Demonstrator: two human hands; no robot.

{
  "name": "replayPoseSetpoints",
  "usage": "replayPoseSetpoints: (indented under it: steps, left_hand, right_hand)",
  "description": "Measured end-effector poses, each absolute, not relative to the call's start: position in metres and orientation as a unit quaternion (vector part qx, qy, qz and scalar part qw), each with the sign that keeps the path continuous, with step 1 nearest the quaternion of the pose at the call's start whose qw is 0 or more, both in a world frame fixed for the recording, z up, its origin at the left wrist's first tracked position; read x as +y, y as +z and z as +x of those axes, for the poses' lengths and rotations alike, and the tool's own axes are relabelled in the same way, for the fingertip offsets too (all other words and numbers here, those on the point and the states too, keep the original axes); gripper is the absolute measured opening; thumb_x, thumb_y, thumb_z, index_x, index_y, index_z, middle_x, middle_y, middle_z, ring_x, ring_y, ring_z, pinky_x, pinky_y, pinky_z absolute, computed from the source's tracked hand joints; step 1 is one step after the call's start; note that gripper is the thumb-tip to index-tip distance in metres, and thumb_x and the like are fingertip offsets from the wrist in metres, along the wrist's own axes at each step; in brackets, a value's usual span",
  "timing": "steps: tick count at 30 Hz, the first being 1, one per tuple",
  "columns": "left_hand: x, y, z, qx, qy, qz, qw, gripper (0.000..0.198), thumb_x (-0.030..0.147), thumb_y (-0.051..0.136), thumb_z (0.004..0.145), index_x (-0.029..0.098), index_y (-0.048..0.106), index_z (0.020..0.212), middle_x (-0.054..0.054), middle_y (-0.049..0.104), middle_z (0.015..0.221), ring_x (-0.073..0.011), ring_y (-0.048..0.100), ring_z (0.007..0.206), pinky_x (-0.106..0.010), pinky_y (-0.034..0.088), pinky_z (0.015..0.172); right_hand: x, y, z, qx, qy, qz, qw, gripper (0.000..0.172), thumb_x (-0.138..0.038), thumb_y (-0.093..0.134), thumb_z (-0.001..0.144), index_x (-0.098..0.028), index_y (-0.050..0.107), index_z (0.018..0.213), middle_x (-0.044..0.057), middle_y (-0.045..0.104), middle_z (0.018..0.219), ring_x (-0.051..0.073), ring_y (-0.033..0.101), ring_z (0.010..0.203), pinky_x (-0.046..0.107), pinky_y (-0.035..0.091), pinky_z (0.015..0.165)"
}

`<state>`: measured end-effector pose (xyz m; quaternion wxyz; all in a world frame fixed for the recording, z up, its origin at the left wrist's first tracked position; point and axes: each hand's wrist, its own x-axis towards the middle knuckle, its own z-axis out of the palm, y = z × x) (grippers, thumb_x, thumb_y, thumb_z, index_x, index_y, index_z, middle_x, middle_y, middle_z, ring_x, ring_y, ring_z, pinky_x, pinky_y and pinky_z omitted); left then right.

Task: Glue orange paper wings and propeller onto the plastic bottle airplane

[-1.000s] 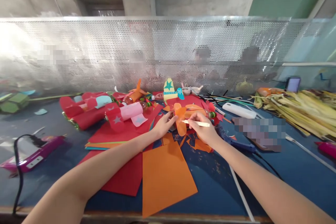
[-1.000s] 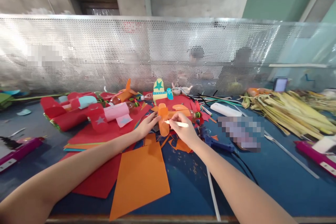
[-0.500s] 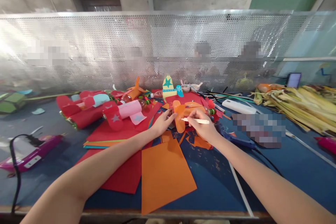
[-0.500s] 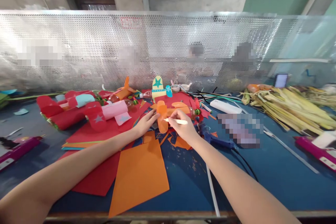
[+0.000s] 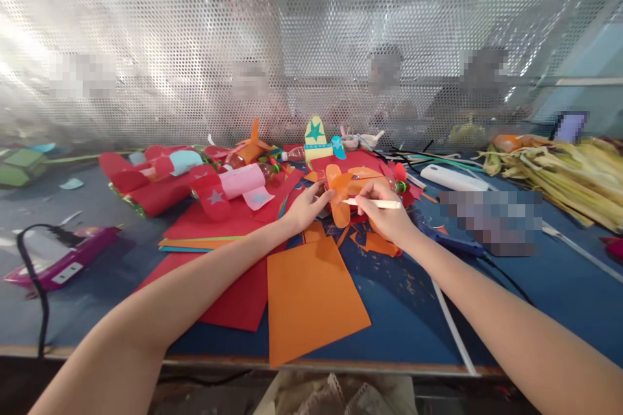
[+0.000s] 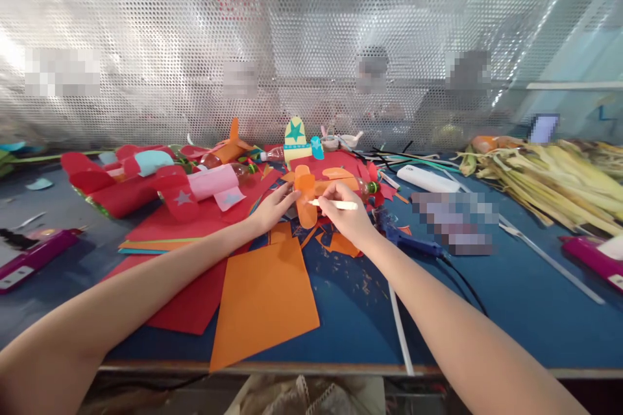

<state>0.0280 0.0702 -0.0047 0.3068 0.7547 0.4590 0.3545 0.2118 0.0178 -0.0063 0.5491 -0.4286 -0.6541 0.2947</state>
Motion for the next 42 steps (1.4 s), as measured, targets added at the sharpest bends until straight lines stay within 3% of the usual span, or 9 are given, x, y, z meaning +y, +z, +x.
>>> replayPoseSetpoints:
  steps: [8,19,28,32,35,39,42]
  left_hand:
    - [0.074,-0.009,0.026,0.451,0.351,0.761,0.306,0.053,0.048,0.044,0.089,0.014,0.051,0.13,-0.008,0.066,0.116,-0.0226,0.06,0.105,-0.033,0.045,0.097]
    - [0.07,-0.005,0.025,0.443,0.365,0.759,0.307,0.048,0.049,0.045,0.087,0.016,0.059,0.119,-0.006,0.069,0.103,-0.0231,0.061,0.099,-0.034,0.047,0.092]
    - [0.067,-0.003,0.024,0.442,0.394,0.732,0.336,0.052,0.051,0.046,0.084,0.017,0.055,0.122,-0.005,0.068,0.105,-0.023,0.062,0.098,-0.033,0.049,0.088]
    - [0.066,-0.004,0.023,0.439,0.386,0.719,0.376,0.054,0.053,0.047,0.083,0.017,0.051,0.124,-0.003,0.068,0.096,-0.022,0.062,0.092,-0.032,0.051,0.082]
    - [0.068,-0.006,0.023,0.423,0.384,0.727,0.382,0.046,0.052,0.046,0.083,0.018,0.057,0.112,-0.004,0.068,0.093,-0.022,0.063,0.089,-0.03,0.052,0.077]
    - [0.071,-0.009,0.024,0.43,0.383,0.733,0.363,0.043,0.054,0.047,0.082,0.019,0.061,0.103,-0.003,0.068,0.09,-0.022,0.062,0.088,-0.03,0.051,0.077]
    - [0.072,-0.009,0.024,0.422,0.382,0.735,0.368,0.045,0.053,0.048,0.082,0.019,0.06,0.108,-0.004,0.068,0.095,-0.0216,0.062,0.09,-0.03,0.05,0.08]
  right_hand:
    - [0.015,-0.003,0.21,-0.649,0.294,-0.427,0.557,0.018,-0.031,0.057,0.08,-0.023,0.045,0.069,-0.005,0.053,0.057,0.013,0.052,0.055,0.027,0.041,0.058]
    - [0.014,0.004,0.207,-0.632,0.319,-0.423,0.566,0.017,-0.033,0.056,0.077,-0.024,0.044,0.068,-0.006,0.052,0.05,0.013,0.05,0.051,0.028,0.043,0.058]
    - [0.005,0.025,0.216,-0.686,0.301,-0.437,0.498,0.03,-0.049,0.051,0.085,-0.023,0.047,0.07,-0.006,0.047,0.046,0.013,0.047,0.047,0.027,0.041,0.054]
    - [0.007,0.019,0.219,-0.695,0.309,-0.426,0.489,0.025,-0.044,0.058,0.082,-0.023,0.048,0.074,-0.004,0.05,0.061,0.012,0.047,0.054,0.025,0.039,0.051]
    - [0.012,0.012,0.219,-0.693,0.313,-0.42,0.496,0.022,-0.04,0.061,0.08,-0.022,0.049,0.077,-0.001,0.052,0.072,0.014,0.052,0.065,0.025,0.044,0.06]
    - [0.015,0.008,0.22,-0.681,0.325,-0.433,0.493,0.023,-0.041,0.061,0.08,-0.023,0.048,0.074,-0.002,0.05,0.068,0.013,0.05,0.061,0.024,0.044,0.056]
    - [0.013,0.007,0.221,-0.677,0.318,-0.439,0.498,0.022,-0.041,0.061,0.081,-0.023,0.049,0.074,-0.002,0.05,0.067,0.013,0.051,0.06,0.024,0.044,0.055]
